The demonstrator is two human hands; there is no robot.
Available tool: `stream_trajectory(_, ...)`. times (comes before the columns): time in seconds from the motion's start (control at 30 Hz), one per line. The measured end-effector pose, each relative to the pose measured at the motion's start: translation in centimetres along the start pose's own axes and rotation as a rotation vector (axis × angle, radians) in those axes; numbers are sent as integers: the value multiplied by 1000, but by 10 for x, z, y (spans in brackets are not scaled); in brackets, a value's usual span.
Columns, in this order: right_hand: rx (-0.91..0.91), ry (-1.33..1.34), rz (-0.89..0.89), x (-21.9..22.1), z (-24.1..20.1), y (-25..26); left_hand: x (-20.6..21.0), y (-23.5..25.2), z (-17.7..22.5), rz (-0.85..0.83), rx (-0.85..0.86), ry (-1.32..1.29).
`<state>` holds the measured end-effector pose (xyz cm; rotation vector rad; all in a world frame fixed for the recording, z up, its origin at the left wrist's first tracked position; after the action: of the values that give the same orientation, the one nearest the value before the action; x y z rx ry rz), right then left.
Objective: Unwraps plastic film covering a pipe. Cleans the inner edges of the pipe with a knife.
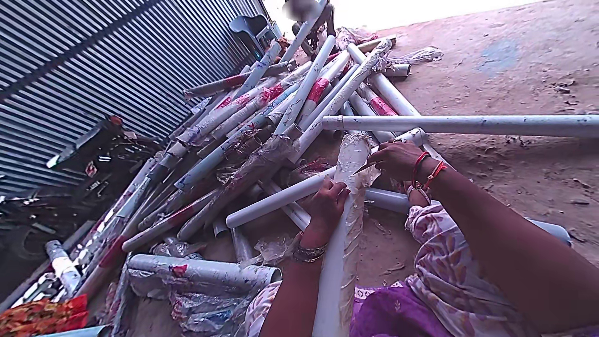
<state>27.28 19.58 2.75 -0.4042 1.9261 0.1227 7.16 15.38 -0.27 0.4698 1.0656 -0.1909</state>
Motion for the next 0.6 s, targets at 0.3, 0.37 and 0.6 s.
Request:
stream_trajectory(0.3,-67,72,108,-20,3,-4,-23,27,24,-325,-292,192)
stream_trajectory(0.37,-122,85,149,-18,1,-5,-20,23,25,-216,-250,259)
stream_trajectory(0.6,-329,-10,328,-2,-16,-6,-10,16,17,-98,-309,265)
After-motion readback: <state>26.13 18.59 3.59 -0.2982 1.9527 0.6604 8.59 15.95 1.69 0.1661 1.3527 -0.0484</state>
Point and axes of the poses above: each hand's wrist, its own y-axis towards the middle knuckle, its own x-axis out of the palm, z = x × y, the point moved 5 cm from there along y, towards the middle knuckle, and after that the axes turned 1 degree about x, right-handed, at the moved point
